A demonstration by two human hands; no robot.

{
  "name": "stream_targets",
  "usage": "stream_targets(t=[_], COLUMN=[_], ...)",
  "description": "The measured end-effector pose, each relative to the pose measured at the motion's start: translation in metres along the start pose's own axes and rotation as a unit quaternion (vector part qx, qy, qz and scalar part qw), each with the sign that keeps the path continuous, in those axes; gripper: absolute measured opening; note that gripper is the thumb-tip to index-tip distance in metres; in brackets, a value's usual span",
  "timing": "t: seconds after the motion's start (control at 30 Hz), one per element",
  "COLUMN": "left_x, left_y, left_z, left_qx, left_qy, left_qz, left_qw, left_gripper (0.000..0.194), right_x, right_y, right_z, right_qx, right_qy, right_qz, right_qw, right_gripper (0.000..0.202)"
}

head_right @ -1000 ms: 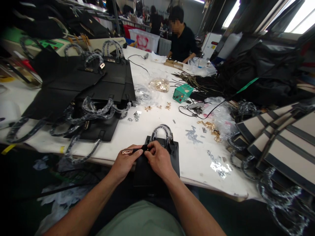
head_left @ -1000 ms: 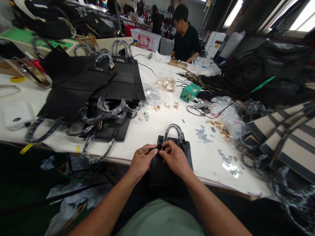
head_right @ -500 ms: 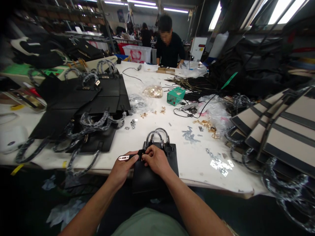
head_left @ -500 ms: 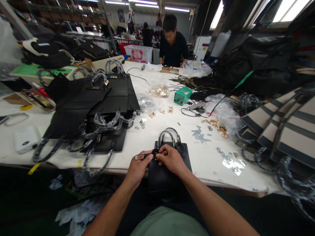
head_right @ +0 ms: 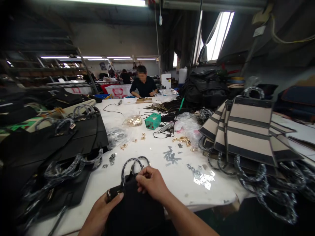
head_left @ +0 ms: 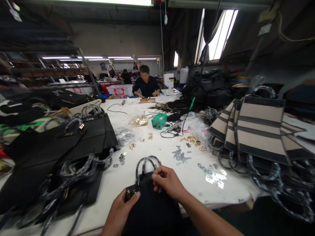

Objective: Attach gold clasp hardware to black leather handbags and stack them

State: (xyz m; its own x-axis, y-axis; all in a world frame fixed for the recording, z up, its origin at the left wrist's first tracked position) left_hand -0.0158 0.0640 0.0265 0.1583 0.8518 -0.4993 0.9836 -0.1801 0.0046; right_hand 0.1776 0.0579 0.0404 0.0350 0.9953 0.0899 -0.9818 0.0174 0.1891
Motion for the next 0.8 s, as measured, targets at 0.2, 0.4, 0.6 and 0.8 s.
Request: stream_targets(t=[0.2, 0.4, 0.6, 0.8], left_x=[0.010, 0.021, 0.028, 0.049], left_y=[0.016, 0.031, 0.028, 0.013], left_z=[-0.005, 0.006, 0.013, 0.028], left_qx=[-0.059, -0.149, -0.169, -0.186], left_qy=[-0.037, -0.151, -0.149, -0.095], left_qz=[0.035, 0.121, 0.093, 0.031], left_qw=[0.997, 0.970, 0.970, 0.977], left_gripper=[0.036, 0.032, 0.044, 0.056], right_x=[0.044, 0.082, 0.124, 0.137], right_y=[-0.121, -0.223, -0.232, -0.226], right_z=[0.016, 0.023, 0.004, -0.001], right_qx=[-0.357, -0.535, -0.637, -0.688], right_qy=[-0.017, 0.023, 0.068, 0.076], right_qz=[-0.161, -0.225, -0.156, -0.117], right_qw=[0.920, 0.814, 0.752, 0.713], right_gripper=[0.024, 0.027, 0.027, 0.033])
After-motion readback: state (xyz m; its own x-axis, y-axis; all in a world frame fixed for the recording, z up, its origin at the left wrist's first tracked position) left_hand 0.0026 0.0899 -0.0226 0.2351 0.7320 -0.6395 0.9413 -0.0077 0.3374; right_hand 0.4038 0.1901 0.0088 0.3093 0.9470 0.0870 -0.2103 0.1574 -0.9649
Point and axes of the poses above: each hand's wrist, its own x-axis towards the middle knuckle, its own y-axis out of the palm, z = x × y, the point moved 7 cm from there along x, towards the middle knuckle, and after that the axes turned 8 degrees about -y, right-handed, at the moved point
